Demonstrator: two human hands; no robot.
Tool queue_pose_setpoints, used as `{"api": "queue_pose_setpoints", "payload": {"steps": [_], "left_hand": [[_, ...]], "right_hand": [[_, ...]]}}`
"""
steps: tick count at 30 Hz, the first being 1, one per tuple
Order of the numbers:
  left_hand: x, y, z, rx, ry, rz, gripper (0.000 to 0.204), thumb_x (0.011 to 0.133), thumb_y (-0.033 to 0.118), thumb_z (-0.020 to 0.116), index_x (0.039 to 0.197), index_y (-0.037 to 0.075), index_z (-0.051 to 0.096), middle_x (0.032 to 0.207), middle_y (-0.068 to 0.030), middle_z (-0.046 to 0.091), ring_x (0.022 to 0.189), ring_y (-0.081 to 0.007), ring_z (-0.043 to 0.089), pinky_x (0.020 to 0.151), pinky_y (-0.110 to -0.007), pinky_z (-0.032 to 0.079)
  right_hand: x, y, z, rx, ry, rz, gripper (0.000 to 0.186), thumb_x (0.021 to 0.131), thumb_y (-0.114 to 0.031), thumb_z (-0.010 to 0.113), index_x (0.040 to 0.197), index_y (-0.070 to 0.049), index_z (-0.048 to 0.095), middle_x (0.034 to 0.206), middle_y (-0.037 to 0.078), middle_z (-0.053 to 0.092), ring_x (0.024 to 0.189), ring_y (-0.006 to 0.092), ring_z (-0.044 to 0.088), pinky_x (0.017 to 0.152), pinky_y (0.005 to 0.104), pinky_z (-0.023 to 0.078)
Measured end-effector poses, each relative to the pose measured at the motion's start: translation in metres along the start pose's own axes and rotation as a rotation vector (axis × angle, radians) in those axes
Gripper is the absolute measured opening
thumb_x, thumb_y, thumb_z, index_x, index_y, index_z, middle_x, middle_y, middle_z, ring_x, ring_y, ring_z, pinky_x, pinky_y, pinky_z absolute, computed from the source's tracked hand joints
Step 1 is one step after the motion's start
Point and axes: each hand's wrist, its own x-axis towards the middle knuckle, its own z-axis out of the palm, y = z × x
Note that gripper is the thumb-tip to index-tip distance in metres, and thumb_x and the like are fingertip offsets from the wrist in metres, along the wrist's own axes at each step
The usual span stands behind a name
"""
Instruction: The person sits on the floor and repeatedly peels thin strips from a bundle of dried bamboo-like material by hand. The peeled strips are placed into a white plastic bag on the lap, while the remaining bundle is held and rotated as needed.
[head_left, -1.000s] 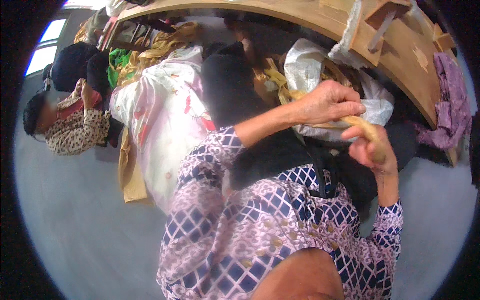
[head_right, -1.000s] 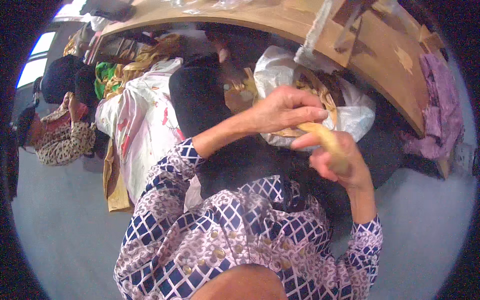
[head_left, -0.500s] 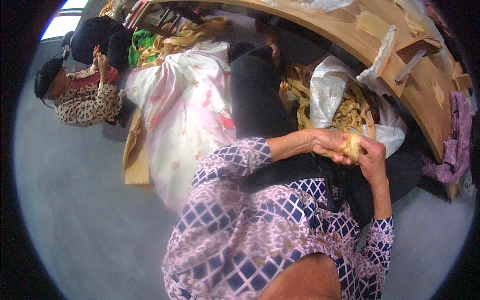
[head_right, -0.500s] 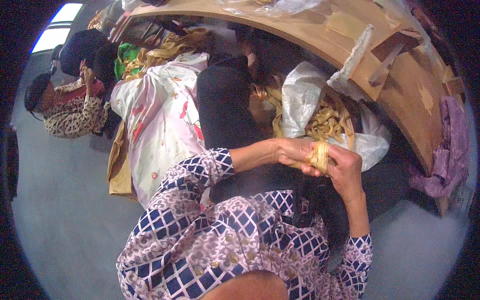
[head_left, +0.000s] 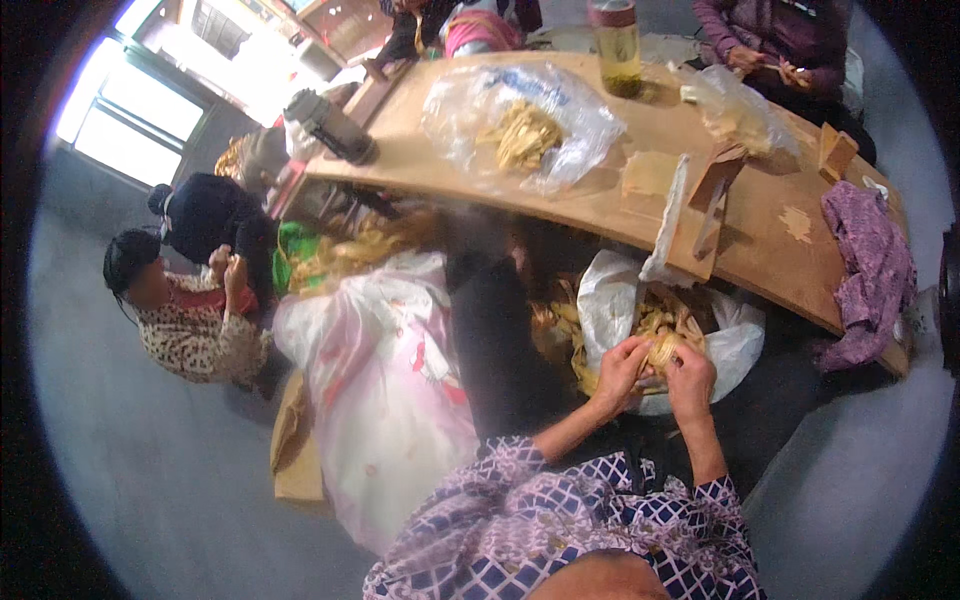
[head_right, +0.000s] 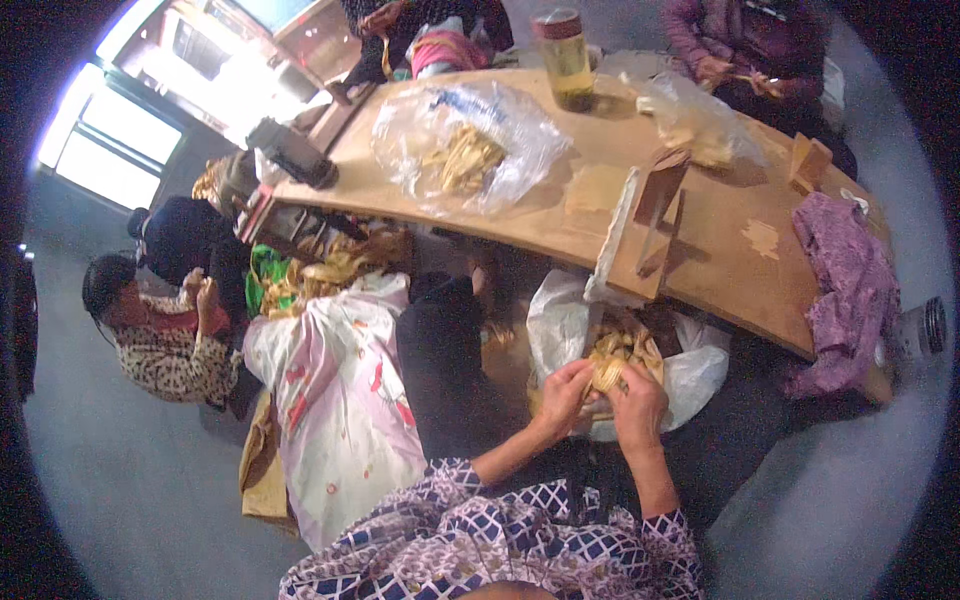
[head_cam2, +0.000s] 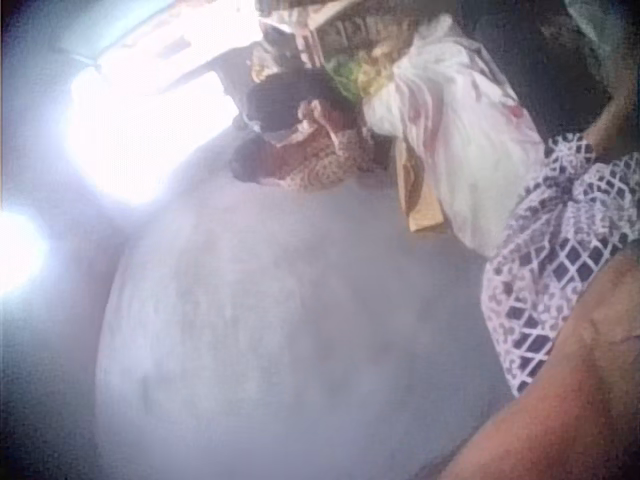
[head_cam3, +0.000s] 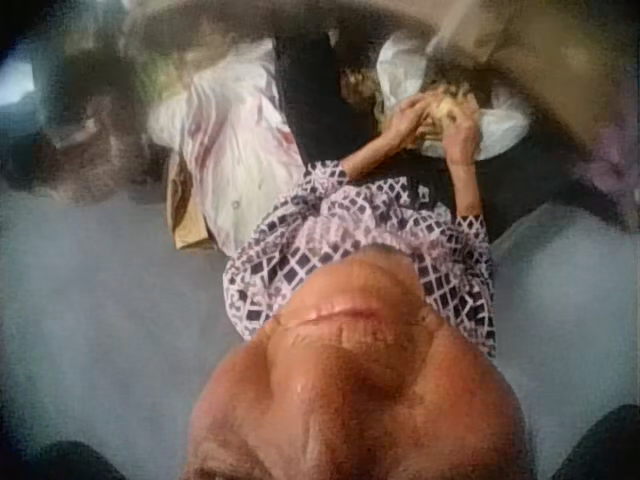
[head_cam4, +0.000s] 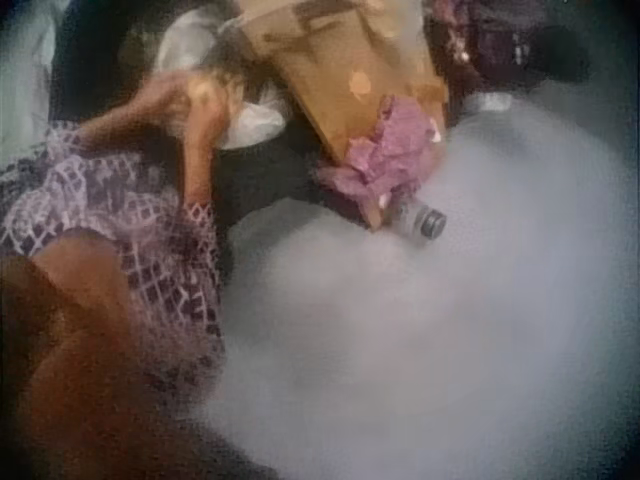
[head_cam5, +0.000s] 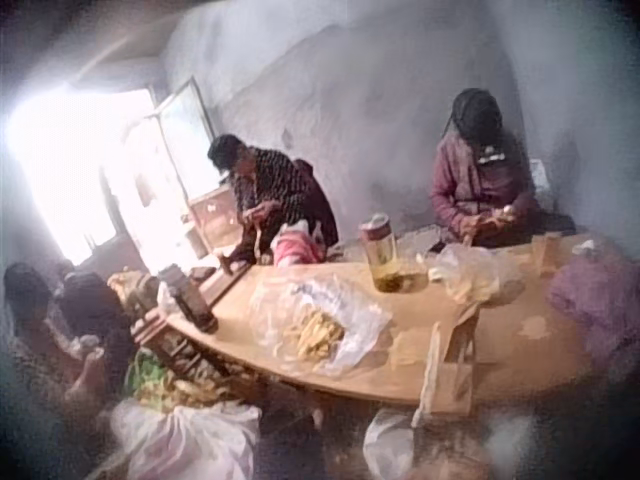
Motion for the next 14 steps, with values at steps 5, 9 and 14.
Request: {"api": "queue_pose_setpoints", "payload": {"steps": [5,9,14], "left_hand": [[0.007,0.003,-0.019,0.55,-0.196,0.163,0.03,0.088,0.029,0.051,0.087,0.0,0.059,0.067,-0.0016,0.057,0.056,-0.0086,0.051,0.049,-0.023,0.041],[0.004,-0.002,-0.018,0.91,-0.235,0.409,0.033,0.086,0.03,0.053,0.086,-0.002,0.057,0.064,-0.0132,0.054,0.056,-0.0169,0.051,0.052,-0.032,0.042],[0.007,-0.024,-0.025,0.925,-0.133,0.477,0.041,0.083,0.039,0.053,0.098,0.0,0.053,0.073,-0.0238,0.058,0.069,-0.031,0.061,0.06,-0.039,0.045]], "right_hand": [[0.0,0.01,-0.001,-0.119,-0.18,0.019,0.018,0.072,-0.016,0.063,0.085,-0.004,0.062,0.076,0.016,0.06,0.07,0.0337,0.058,0.06,0.0397,0.044],[-0.005,0.012,0.007,-0.077,-0.077,-0.025,0.011,0.072,-0.013,0.061,0.074,-0.003,0.057,0.07,0.016,0.059,0.067,0.0349,0.058,0.057,0.0418,0.044],[-0.015,0.024,0.017,-0.125,-0.1,-0.116,0.011,0.07,-0.013,0.063,0.075,-0.003,0.059,0.071,0.017,0.06,0.068,0.0347,0.059,0.059,0.0427,0.044]]}}
